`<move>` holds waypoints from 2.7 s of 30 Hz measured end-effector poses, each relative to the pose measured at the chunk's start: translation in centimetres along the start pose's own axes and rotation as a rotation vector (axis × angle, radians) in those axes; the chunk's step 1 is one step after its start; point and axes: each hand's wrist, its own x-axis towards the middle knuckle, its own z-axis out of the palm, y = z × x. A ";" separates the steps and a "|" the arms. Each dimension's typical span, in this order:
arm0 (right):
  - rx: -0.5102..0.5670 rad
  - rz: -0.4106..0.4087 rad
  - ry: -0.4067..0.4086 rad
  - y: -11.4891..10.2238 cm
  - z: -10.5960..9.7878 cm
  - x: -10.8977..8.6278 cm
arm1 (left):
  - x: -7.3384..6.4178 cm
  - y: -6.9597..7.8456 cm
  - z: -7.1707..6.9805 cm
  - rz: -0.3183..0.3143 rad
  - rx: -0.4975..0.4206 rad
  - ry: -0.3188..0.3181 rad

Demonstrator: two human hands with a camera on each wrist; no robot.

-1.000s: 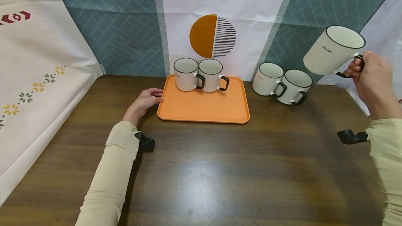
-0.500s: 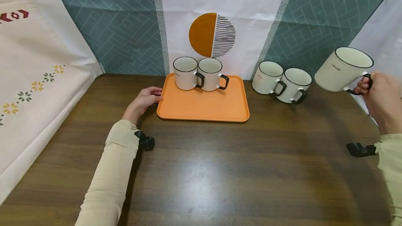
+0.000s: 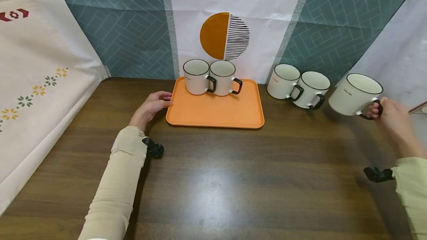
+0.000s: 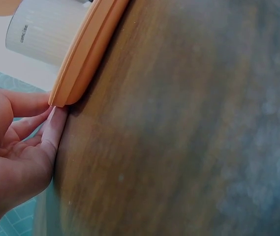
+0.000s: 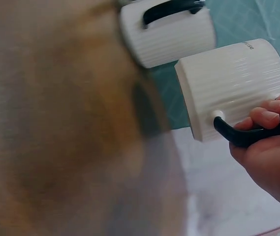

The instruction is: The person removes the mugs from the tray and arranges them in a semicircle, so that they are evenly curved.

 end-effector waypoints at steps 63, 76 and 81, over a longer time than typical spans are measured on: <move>-0.389 0.096 -0.154 3.4 2.6 -3.2 | 0.2 -0.2 -0.1 0.002 -0.017 -0.011; -1.376 0.050 -0.122 1.8 4.2 -3.0 | 0.1 -0.2 0.0 0.013 -0.032 -0.013; -1.532 -0.063 -0.042 0.5 4.5 -2.8 | 0.0 -0.1 0.0 0.006 -0.051 -0.011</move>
